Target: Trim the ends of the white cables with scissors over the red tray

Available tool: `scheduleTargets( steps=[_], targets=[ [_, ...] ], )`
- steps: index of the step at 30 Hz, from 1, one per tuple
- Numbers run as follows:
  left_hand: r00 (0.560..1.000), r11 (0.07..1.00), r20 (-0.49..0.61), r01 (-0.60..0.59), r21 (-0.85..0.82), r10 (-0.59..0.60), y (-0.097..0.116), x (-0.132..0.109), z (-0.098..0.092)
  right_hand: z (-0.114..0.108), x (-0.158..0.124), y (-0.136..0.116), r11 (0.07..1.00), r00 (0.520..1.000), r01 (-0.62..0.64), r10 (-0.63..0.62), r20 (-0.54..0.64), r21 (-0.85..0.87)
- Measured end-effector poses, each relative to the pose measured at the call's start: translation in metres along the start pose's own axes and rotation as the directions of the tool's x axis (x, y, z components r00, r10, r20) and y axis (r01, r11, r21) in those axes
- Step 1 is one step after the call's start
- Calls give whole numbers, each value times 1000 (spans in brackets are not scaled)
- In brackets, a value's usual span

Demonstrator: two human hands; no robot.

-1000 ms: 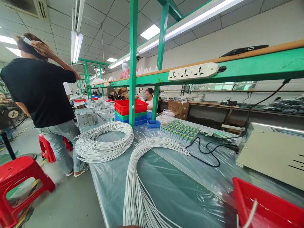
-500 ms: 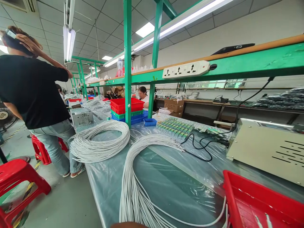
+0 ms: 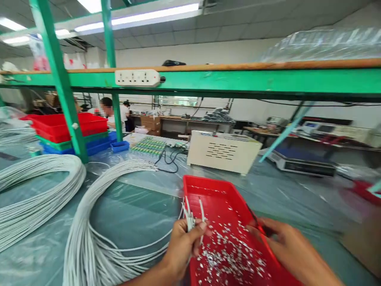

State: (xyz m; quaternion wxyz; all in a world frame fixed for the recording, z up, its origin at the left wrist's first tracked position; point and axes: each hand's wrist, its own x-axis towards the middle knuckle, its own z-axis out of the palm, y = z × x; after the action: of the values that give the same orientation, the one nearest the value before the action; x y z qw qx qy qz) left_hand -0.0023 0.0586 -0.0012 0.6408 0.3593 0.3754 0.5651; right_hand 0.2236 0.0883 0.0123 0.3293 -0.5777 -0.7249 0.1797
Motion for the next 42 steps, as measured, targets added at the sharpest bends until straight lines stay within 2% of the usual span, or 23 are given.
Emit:
scheduleTargets(
  steps=[2,4,6,9,14,18,21,24,26,29,31,33,35,39,42],
  targets=[
    [999,999,41,-10,31,9,4,-2,1,-2,4,-10,999,999,-1,4,54,-44],
    [995,997,96,-10,76,2,8,-5,3,0,6,-22,1000,999,-29,29,24,-10],
    [988,994,148,16,112,-33,11,-9,6,4,3,-33,988,1000,-19,19,0,151],
    [983,984,161,63,167,-90,10,-14,10,8,-5,-46,900,997,-54,23,77,432],
    [979,984,188,41,173,-74,1,-15,12,12,-15,-60,789,989,-105,19,147,606],
    [978,972,201,-2,237,-47,-2,-15,14,15,-17,-65,771,994,-67,-4,111,633],
    [993,956,117,-56,290,23,-5,-18,15,16,-19,-68,768,997,-63,16,80,637],
    [995,952,50,-94,291,83,-5,-22,15,15,-20,-70,757,993,-74,-7,121,650],
    [995,961,81,-77,264,57,-1,-24,14,14,-21,-71,730,987,-88,-31,160,677],
    [982,969,190,-33,244,-15,9,-23,15,15,-22,-73,671,979,-133,-27,203,729],
    [969,963,247,-46,265,-22,13,-22,15,17,-23,-74,649,977,-150,-19,213,746],
    [971,950,238,-95,297,23,15,-21,16,19,-24,-74,661,980,-140,-15,200,737],
    [981,934,180,-130,333,73,14,-21,17,20,-24,-75,695,984,-116,-16,177,710],
    [990,910,70,-138,391,120,11,-21,16,20,-25,-78,752,990,-70,-29,139,656],
    [990,888,42,-139,439,134,10,-21,17,18,-26,-81,788,997,-40,-9,77,615]
  ],
)
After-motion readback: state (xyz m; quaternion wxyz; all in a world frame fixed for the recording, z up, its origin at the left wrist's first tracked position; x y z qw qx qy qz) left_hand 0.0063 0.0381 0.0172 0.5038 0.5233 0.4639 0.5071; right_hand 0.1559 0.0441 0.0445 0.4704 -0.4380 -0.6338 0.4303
